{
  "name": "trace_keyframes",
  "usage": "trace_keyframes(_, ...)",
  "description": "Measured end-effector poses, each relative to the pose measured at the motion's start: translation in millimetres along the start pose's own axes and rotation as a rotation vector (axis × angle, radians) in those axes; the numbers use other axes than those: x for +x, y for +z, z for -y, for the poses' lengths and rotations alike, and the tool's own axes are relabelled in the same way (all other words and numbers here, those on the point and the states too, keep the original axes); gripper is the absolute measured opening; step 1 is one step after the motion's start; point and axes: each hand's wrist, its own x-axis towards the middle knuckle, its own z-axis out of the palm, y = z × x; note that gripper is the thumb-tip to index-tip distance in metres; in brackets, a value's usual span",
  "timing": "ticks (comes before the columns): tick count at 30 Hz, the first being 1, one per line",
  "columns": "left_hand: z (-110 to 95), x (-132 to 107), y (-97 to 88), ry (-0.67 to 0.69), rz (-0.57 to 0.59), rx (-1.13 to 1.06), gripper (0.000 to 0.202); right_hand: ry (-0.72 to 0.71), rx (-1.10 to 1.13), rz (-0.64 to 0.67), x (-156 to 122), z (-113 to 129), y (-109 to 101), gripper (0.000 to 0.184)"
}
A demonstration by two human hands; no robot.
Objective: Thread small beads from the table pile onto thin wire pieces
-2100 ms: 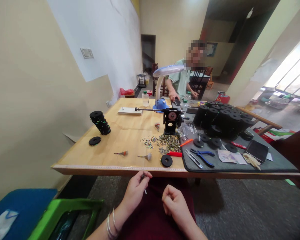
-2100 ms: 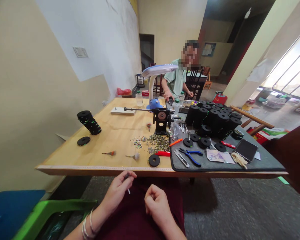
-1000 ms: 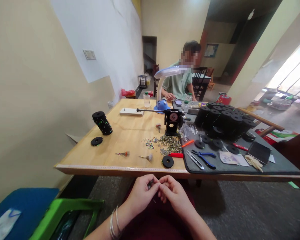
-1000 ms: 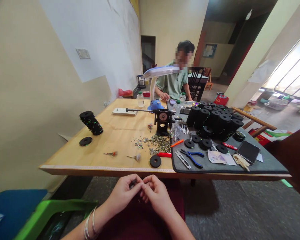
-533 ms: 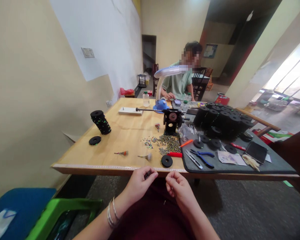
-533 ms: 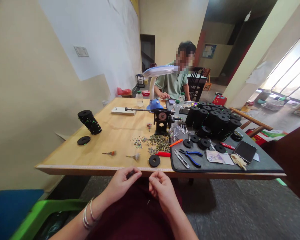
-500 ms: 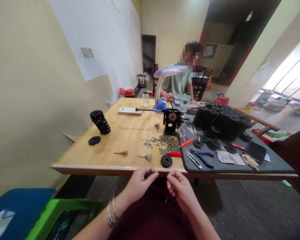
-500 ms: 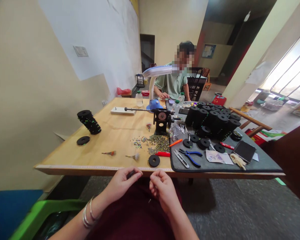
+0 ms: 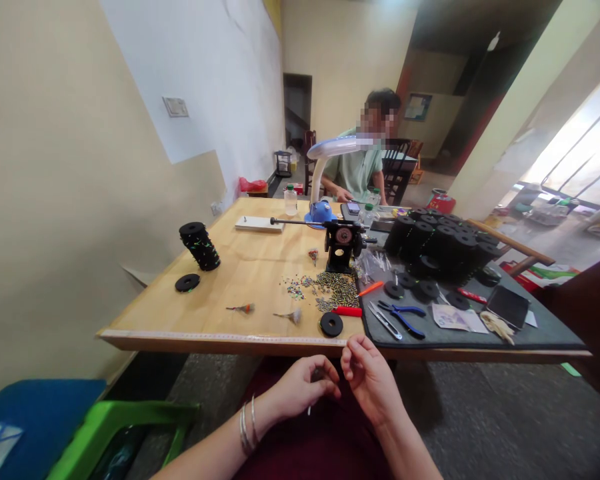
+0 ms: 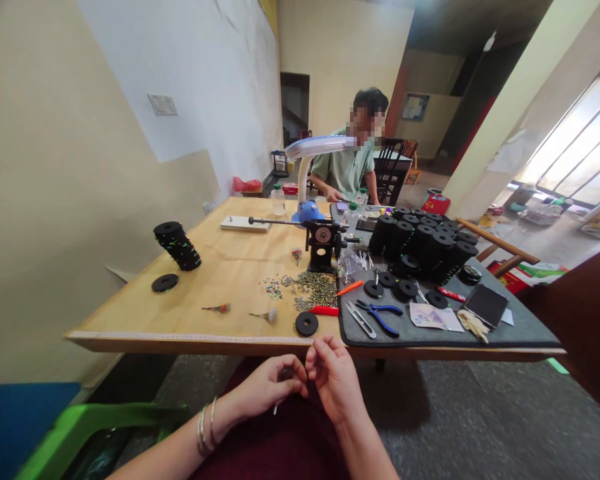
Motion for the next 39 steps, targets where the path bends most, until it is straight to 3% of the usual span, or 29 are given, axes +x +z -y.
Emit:
trace_keyframes(4,3,1,-5.7,-0.059,0.007,0.027,0.021,-0.049,-0.009,-0.049,1,6,-4,0.029)
trace_keyframes(8,7,1,-6.0,-0.048,0.008,0.059,0.017,-0.093,-0.028,-0.088,0,11,-5,0.031)
trace_keyframes(12,-4,-6,-12.7,0.094,-0.121,0.237,0.011,-0.095,-0.063,-0.102,-1,9,-6,0.033)
trace_keyframes(17,-49,-19,-58.6,0.299,-0.408,0.684,0.021,-0.086,-0.12,-0.113,-5,-2,-11,0.033)
trace_keyframes(20,-78,-12,-97.8,0.249,-0.562,1.102,0.034,-0.065,-0.155,-0.102,-8,-10,-13,0.035)
trace_keyframes(21,-84,-6,-110.1,0.186,-0.571,1.235,0.037,-0.055,-0.169,-0.095,-9,-13,-13,0.036)
trace_keyframes(24,-94,19,-139.0,0.124,-0.522,1.318,0.036,-0.01,-0.204,-0.072,-11,-20,-14,0.038)
trace_keyframes(29,-91,42,-159.5,0.063,-0.468,1.376,0.037,0.029,-0.236,-0.062,-11,-24,-18,0.038)
trace_keyframes(33,-100,22,-166.7,0.062,-0.543,1.388,0.048,0.058,-0.231,-0.07,-10,-25,-21,0.041)
trace_keyframes(36,-104,-3,-171.1,0.053,-0.577,1.383,0.041,0.071,-0.236,-0.064,-10,-27,-20,0.043)
trace_keyframes(39,-92,-19,-173.1,0.05,-0.555,1.375,0.031,0.078,-0.238,-0.054,-9,-30,-18,0.043)
